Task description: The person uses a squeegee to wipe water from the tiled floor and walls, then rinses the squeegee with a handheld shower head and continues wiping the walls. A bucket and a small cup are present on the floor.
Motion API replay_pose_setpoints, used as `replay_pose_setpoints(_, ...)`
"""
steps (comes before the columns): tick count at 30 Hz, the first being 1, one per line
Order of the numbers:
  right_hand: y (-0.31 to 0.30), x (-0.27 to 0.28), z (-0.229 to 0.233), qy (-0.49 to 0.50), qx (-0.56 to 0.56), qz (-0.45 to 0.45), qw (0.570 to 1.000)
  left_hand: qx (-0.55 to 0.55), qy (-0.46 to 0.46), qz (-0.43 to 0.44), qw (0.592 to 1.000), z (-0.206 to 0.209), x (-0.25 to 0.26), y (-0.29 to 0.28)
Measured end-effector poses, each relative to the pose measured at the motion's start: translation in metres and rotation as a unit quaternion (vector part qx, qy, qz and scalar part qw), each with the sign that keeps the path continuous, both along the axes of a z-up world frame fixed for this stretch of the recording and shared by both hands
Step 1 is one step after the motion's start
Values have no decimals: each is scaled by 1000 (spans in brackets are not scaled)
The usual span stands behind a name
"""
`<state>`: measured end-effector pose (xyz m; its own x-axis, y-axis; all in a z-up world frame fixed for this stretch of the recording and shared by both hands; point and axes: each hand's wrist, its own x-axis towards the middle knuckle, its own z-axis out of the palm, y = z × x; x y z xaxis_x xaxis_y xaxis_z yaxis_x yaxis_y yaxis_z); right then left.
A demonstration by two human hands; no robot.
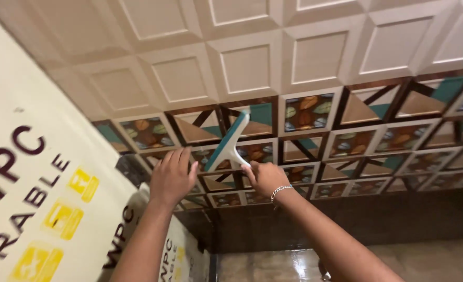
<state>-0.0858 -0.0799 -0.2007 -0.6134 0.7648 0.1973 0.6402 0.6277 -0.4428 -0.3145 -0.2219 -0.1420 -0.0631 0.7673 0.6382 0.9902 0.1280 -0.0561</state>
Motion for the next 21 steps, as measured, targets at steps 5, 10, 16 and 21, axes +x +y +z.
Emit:
replay_pose_setpoints(5,24,47,-1,-148,83,9,985,-1,-5,-62,998,-34,4,32)
replay_pose_setpoints(10,52,119,5,-230,92,-33,968,19,-25,-134,990,-55,42,75)
replay_pose_setpoints(16,70,192,17,-258,92,-88,958,-7,-11,-189,982,-56,100,113)
replay_pose_setpoints(21,89,244,27,-248,108,-101,957,14,-11,-227,974,-45,144,134)
